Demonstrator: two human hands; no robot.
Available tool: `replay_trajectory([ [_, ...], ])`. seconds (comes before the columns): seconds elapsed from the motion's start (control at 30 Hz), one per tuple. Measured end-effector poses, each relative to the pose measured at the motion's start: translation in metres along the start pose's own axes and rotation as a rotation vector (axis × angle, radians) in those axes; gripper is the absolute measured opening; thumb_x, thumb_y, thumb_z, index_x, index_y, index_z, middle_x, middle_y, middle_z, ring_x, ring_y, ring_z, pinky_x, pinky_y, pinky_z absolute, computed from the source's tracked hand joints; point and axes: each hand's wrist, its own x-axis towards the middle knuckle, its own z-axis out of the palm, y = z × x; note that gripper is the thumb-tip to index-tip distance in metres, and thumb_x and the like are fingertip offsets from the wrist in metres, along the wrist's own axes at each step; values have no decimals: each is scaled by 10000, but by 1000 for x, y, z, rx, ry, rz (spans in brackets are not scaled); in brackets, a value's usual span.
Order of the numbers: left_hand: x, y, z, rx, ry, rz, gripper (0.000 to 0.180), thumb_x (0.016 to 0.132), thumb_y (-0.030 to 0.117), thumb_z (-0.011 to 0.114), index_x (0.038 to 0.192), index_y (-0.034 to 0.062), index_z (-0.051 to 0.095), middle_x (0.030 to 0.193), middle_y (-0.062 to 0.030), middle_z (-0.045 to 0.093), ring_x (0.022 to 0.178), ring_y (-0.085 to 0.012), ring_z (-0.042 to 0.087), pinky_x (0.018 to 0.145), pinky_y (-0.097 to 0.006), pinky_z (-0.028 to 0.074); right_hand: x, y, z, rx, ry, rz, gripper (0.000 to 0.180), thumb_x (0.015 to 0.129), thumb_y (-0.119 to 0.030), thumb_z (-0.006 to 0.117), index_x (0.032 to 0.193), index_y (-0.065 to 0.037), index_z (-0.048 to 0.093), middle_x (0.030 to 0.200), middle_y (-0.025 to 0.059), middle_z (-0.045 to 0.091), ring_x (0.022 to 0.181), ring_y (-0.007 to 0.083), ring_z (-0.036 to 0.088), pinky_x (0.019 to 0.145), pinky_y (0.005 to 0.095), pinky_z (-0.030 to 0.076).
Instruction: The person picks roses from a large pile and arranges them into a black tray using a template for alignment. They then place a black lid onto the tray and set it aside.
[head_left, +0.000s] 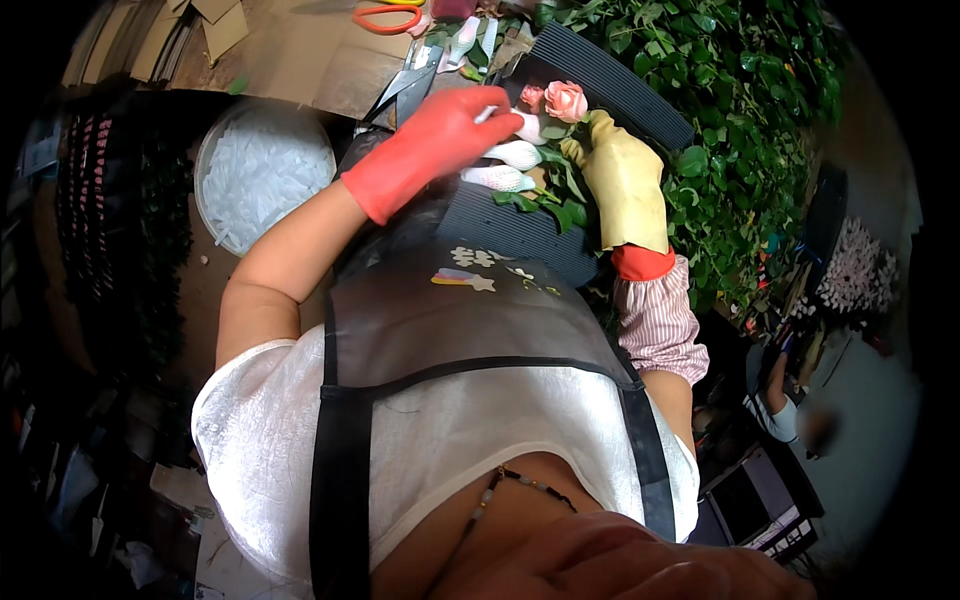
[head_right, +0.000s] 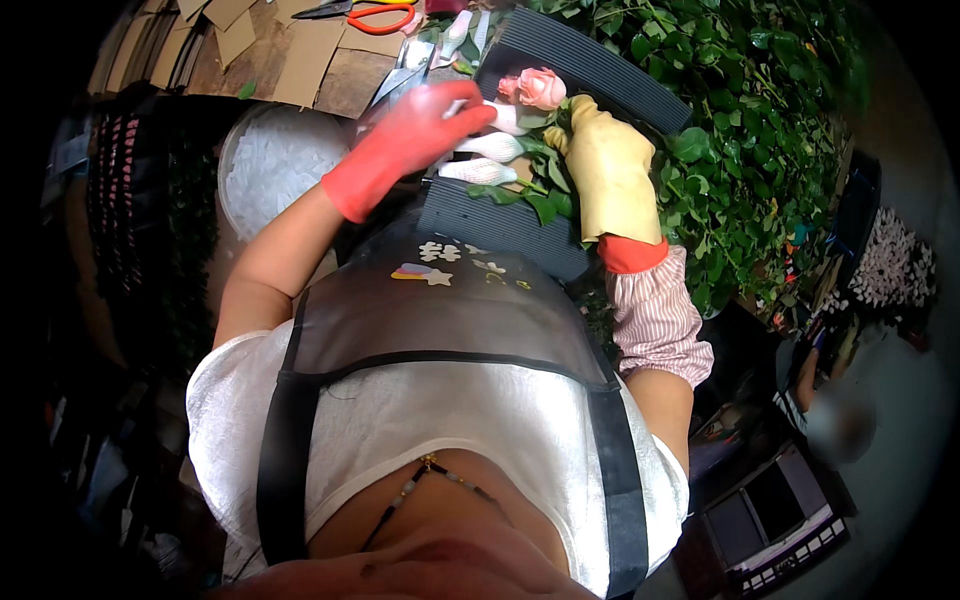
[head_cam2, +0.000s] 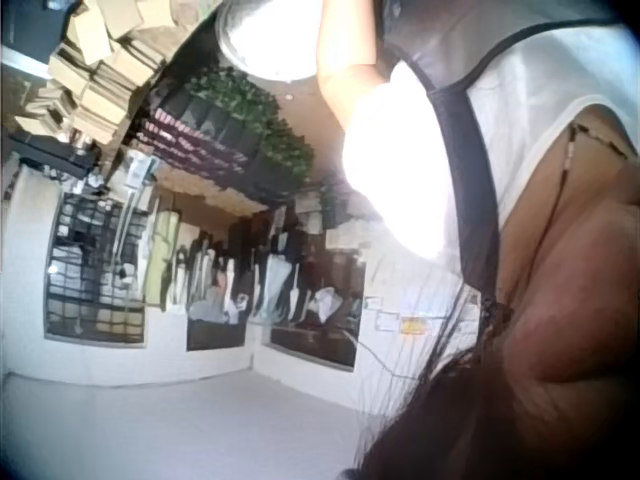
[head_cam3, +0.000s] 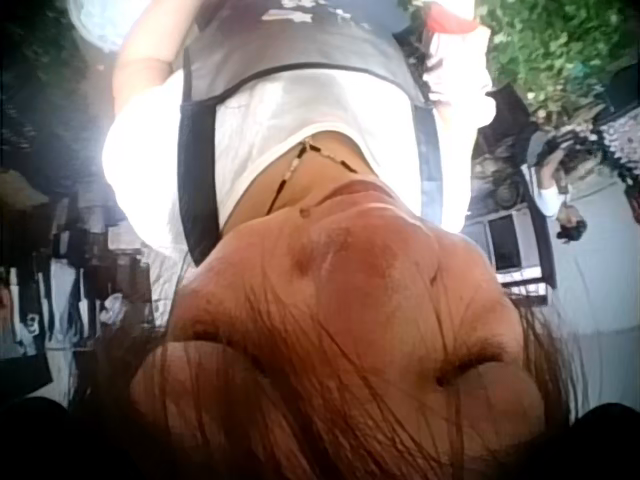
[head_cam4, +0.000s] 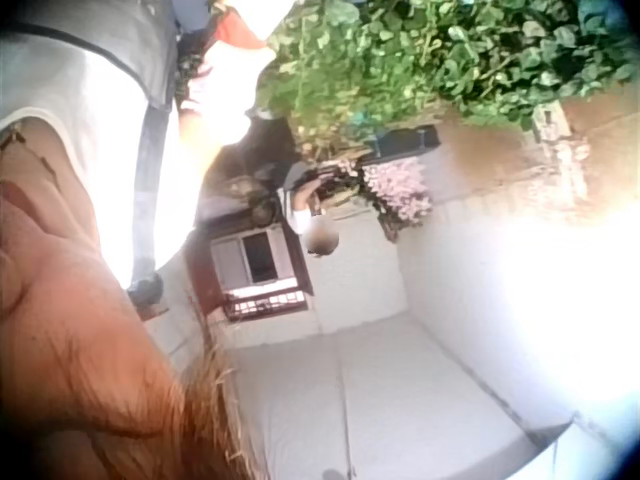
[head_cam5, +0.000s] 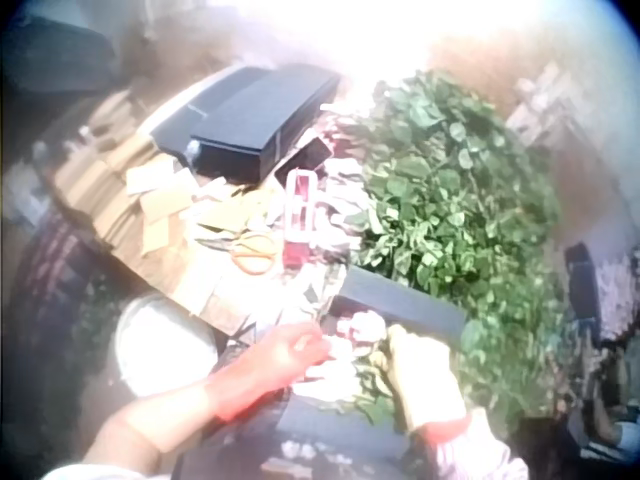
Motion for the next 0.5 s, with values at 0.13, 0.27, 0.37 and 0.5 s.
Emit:
replay_trajectory([
  [0.13,-4,-6,-10,-258,99,-146,290,972,360,700,982,71,710,885,-28,731,794,-104,615,719,-296,481,-1,0,-6,30,2,2,520,917,-468,747,1194,-39,649,869,202,750,817,373,744,697,481,584],
  [0.27,-18,-18,-34,-522,115,-125,232,990,328,699,930,103,701,889,22,711,784,-74,558,740,-258,454,-15,10,-24,143,56,44,510,958,-462,704,1292,-80,657,945,196,762,871,362,746,755,459,590],
  [0.37,-27,-15,-39,-496,108,-125,212,995,313,701,949,105,710,885,17,720,753,-54,553,707,-236,448,-23,9,-26,171,67,43,512,969,-457,696,1357,-128,644,946,167,771,851,341,751,745,435,593],
  [0.5,-28,-20,-64,-359,316,-111,185,994,261,701,957,80,707,830,-15,730,727,-83,653,605,-253,480,-55,-1,-67,358,246,13,395,984,-424,697,1303,-192,713,918,99,778,799,287,752,736,416,600],
])
